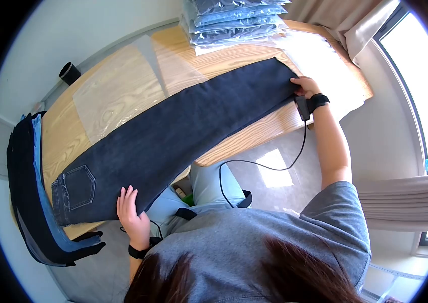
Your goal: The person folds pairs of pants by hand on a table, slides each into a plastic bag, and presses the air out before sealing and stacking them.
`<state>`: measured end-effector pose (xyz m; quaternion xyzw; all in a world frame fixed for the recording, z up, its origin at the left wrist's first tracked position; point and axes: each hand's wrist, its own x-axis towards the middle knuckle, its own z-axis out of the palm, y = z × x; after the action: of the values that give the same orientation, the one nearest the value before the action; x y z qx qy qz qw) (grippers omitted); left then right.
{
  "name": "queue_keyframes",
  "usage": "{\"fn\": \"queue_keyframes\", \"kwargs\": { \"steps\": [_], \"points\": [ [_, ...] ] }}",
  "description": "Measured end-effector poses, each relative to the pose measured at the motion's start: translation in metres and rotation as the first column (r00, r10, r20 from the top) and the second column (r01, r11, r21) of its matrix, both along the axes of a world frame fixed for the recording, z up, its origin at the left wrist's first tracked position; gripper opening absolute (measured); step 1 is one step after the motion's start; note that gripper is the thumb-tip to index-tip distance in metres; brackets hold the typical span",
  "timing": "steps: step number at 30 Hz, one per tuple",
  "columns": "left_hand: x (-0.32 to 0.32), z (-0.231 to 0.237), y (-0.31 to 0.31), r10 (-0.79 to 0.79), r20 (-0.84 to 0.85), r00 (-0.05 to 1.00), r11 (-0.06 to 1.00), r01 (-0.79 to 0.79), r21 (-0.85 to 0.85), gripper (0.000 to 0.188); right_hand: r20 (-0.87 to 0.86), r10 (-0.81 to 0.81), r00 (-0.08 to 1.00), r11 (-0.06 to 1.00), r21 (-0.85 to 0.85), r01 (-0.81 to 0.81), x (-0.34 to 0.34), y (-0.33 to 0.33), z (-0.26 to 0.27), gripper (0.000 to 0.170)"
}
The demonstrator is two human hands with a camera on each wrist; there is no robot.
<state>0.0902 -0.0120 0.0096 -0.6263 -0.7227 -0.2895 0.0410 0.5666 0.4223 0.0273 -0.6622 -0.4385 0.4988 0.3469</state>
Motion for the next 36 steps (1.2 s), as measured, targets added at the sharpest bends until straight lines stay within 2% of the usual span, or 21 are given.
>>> {"fn": "queue_keyframes", "kwargs": {
  "steps": [1, 3, 6, 8, 9, 11, 12, 14, 18, 20, 21, 22, 24, 26, 28, 30, 31, 32, 34, 35, 36],
  "points": [
    [-0.002, -0.001, 0.001, 0.006, 0.004, 1.0, 1.0, -0.006, -0.004, 0.05, -0.063, -0.034, 0.997, 0.999, -0.017, 0.033, -0.003, -0.002, 0.008, 0.017],
    [-0.006, -0.004, 0.001, -0.007, 0.158, 0.987, 0.997, -0.005, 0.076, 0.046, -0.079, -0.083, 0.993, 0.996, -0.051, 0.079, 0.001, 0.004, 0.005, 0.015],
    [-0.007, -0.004, 0.002, -0.034, 0.107, 0.994, 0.996, 0.025, 0.081, 0.047, -0.091, -0.136, 0.986, 0.989, -0.068, 0.131, 0.006, 0.011, -0.002, 0.015],
    [-0.008, -0.006, 0.002, -0.04, 0.092, 0.995, 0.997, 0.033, 0.074, 0.045, 0.138, -0.254, 0.957, 0.967, 0.03, 0.252, -0.001, 0.01, -0.003, 0.022],
    [-0.009, -0.006, 0.002, -0.044, 0.076, 0.996, 0.997, 0.039, 0.068, 0.043, 0.138, -0.254, 0.957, 0.967, 0.03, 0.252, -0.006, 0.005, 0.001, 0.022],
    [-0.008, -0.007, 0.002, -0.033, 0.064, 0.997, 0.997, 0.029, 0.067, 0.041, 0.298, -0.066, 0.952, 0.997, -0.027, 0.077, -0.016, -0.01, 0.019, 0.039],
    [-0.007, -0.008, 0.002, -0.022, 0.051, 0.998, 0.998, 0.019, 0.065, 0.04, 0.301, -0.061, 0.952, 0.997, -0.027, 0.073, -0.019, -0.011, 0.022, 0.039],
    [-0.007, -0.009, 0.002, -0.016, 0.054, 0.998, 0.997, 0.012, 0.073, 0.039, 0.409, 0.145, 0.901, 0.98, -0.186, -0.074, -0.022, -0.012, 0.026, 0.051],
    [-0.005, -0.01, 0.001, -0.003, 0.033, 0.999, 0.996, 0.0, 0.091, 0.04, 0.484, 0.251, 0.838, 0.955, -0.264, -0.134, -0.013, 0.002, 0.01, 0.049],
    [-0.004, -0.011, 0.0, 0.003, 0.027, 1.0, 0.996, -0.006, 0.094, 0.04, 0.232, 0.136, 0.963, 0.985, 0.071, -0.156, -0.006, 0.003, -0.006, 0.041],
    [-0.003, -0.011, 0.0, 0.003, 0.018, 1.0, 0.995, -0.005, 0.096, 0.04, 0.143, 0.181, 0.973, 0.966, 0.16, -0.203, -0.003, 0.0, -0.007, 0.052],
    [-0.003, -0.01, 0.0, 0.016, 0.02, 1.0, 0.995, -0.018, 0.093, 0.04, 0.249, 0.171, 0.953, 0.961, 0.171, -0.217, -0.008, -0.01, 0.008, 0.056],
    [-0.007, -0.004, 0.001, -0.03, 0.047, 0.998, 0.996, 0.026, 0.084, 0.042, 0.415, 0.008, 0.91, 0.831, 0.503, -0.237, -0.002, -0.01, 0.01, 0.055],
    [-0.002, 0.01, 0.011, -0.04, -0.019, 0.999, 0.983, 0.043, 0.181, 0.041, 0.24, 0.086, 0.967, 0.849, 0.489, -0.197, 0.012, -0.006, 0.015, 0.053],
    [0.004, 0.024, 0.015, -0.048, -0.042, 0.998, 0.982, 0.055, 0.182, 0.04, 0.382, 0.035, 0.923, 0.915, 0.359, -0.183, 0.04, 0.01, -0.001, 0.053],
    [-0.002, 0.014, 0.015, -0.11, 0.044, 0.993, 0.989, 0.105, 0.106, 0.039, 0.676, -0.288, 0.678, 0.8, 0.559, -0.218, 0.058, 0.014, -0.042, 0.046],
    [-0.006, 0.008, 0.013, -0.129, 0.073, 0.989, 0.991, 0.128, 0.028, 0.04, 0.653, -0.278, 0.704, 0.722, 0.626, -0.296, 0.023, -0.014, -0.031, 0.04],
    [-0.007, 0.006, 0.011, -0.144, 0.044, 0.989, 0.989, 0.142, 0.029, 0.041, 0.63, -0.263, 0.731, 0.63, 0.686, -0.364, -0.035, -0.063, 0.0, 0.035],
    [-0.009, 0.007, 0.007, -0.162, 0.041, 0.986, 0.987, 0.162, 0.016, 0.045, 0.607, 0.099, 0.789, 0.604, 0.593, -0.532, -0.137, -0.158, 0.037, 0.029],
    [-0.01, 0.008, 0.005, -0.171, 0.035, 0.985, 0.985, 0.171, 0.002, 0.046, 0.553, 0.303, 0.776, 0.538, 0.573, -0.618, -0.178, -0.195, 0.038, 0.031],
    [-0.01, 0.01, 0.004, -0.183, 0.026, 0.983, 0.983, 0.183, -0.01, 0.047, 0.571, 0.453, 0.685, 0.348, 0.594, -0.725, -0.208, -0.225, 0.032, 0.041]
  ]
}}
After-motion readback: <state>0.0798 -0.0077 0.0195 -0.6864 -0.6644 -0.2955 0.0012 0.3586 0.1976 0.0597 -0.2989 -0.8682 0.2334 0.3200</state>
